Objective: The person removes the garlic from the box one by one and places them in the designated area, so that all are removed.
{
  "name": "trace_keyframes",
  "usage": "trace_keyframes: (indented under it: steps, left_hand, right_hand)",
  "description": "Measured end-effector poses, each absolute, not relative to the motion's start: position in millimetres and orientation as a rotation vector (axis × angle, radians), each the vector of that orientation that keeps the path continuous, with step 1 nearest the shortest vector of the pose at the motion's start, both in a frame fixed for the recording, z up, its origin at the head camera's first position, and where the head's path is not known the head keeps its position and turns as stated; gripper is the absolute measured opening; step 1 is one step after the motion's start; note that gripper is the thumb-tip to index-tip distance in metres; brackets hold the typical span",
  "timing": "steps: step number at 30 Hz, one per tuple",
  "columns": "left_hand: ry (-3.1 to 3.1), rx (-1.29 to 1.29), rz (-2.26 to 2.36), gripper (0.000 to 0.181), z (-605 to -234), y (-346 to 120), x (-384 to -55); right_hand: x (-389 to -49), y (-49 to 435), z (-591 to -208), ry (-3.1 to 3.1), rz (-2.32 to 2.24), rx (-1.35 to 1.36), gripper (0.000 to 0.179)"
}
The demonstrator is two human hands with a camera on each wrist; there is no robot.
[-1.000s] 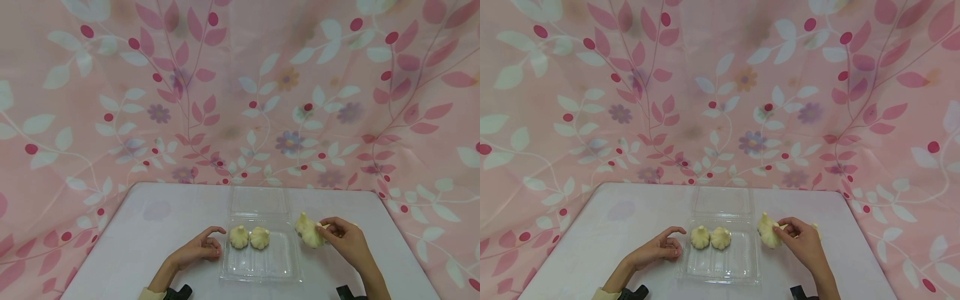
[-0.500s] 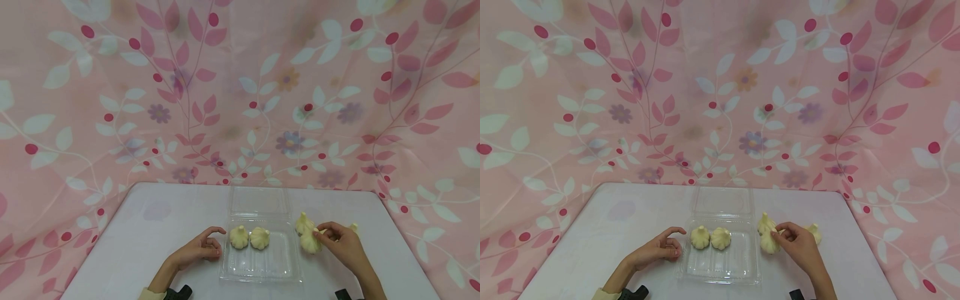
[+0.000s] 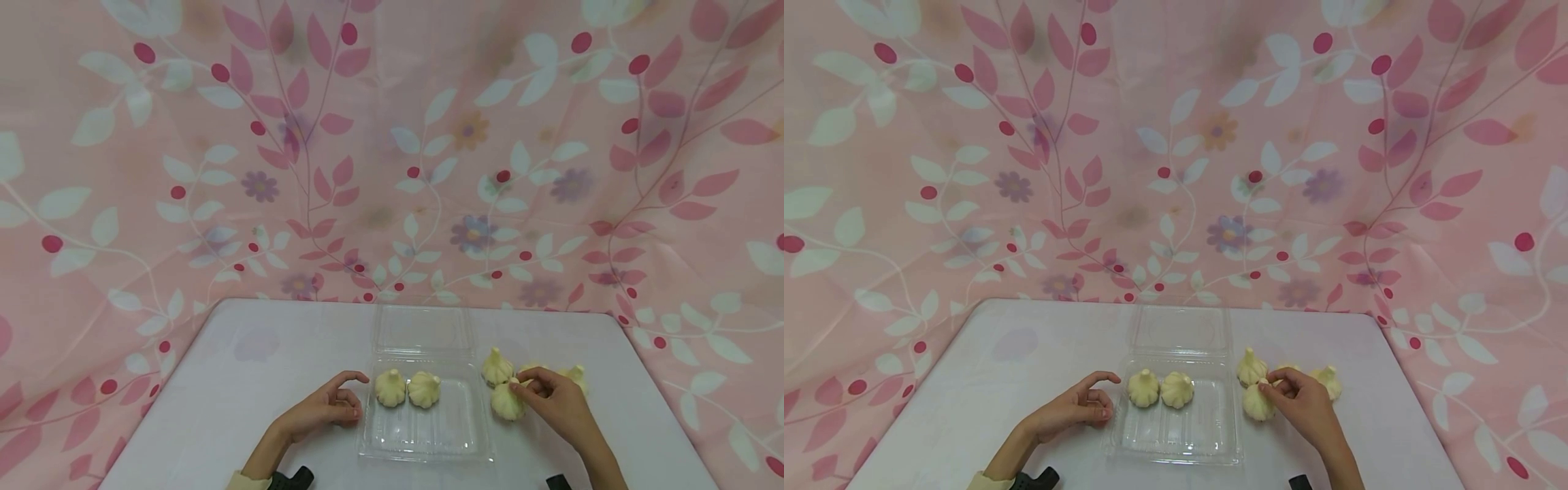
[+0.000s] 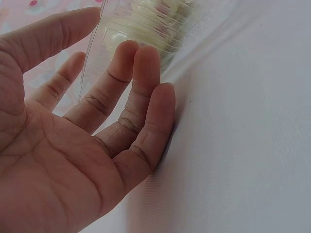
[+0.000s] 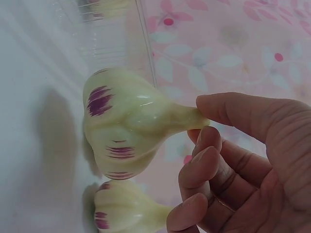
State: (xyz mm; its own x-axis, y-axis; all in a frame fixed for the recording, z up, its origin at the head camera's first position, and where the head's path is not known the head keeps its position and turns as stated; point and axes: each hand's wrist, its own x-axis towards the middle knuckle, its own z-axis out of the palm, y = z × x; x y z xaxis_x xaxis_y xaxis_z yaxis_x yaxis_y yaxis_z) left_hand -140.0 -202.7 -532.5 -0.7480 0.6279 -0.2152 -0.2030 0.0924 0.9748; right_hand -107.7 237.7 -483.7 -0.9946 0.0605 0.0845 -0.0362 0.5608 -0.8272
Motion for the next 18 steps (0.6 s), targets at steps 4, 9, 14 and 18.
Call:
trace_keyframes:
  steps: [4, 9, 14, 18]
  left_hand:
    - [1.753, 0.417, 1.725, 0.057, -532.2, -202.7, -140.2]
    - [1.747, 0.407, 1.729, 0.058, -531.7, -202.4, -139.7]
    - [1.748, 0.401, 1.732, 0.058, -531.6, -202.1, -139.6]
    - [1.744, 0.402, 1.733, 0.059, -531.9, -202.1, -139.8]
  right_hand:
    - [-108.5, 237.5, -486.7, -2.703, 1.43, -0.036, 0.025]
    - [-109.4, 238.3, -489.5, -2.705, 1.419, -0.041, 0.023]
    - [-109.8, 238.6, -490.7, -2.719, 1.404, -0.045, 0.024]
    - [-110.3, 238.6, -491.4, -2.725, 1.404, -0.053, 0.026]
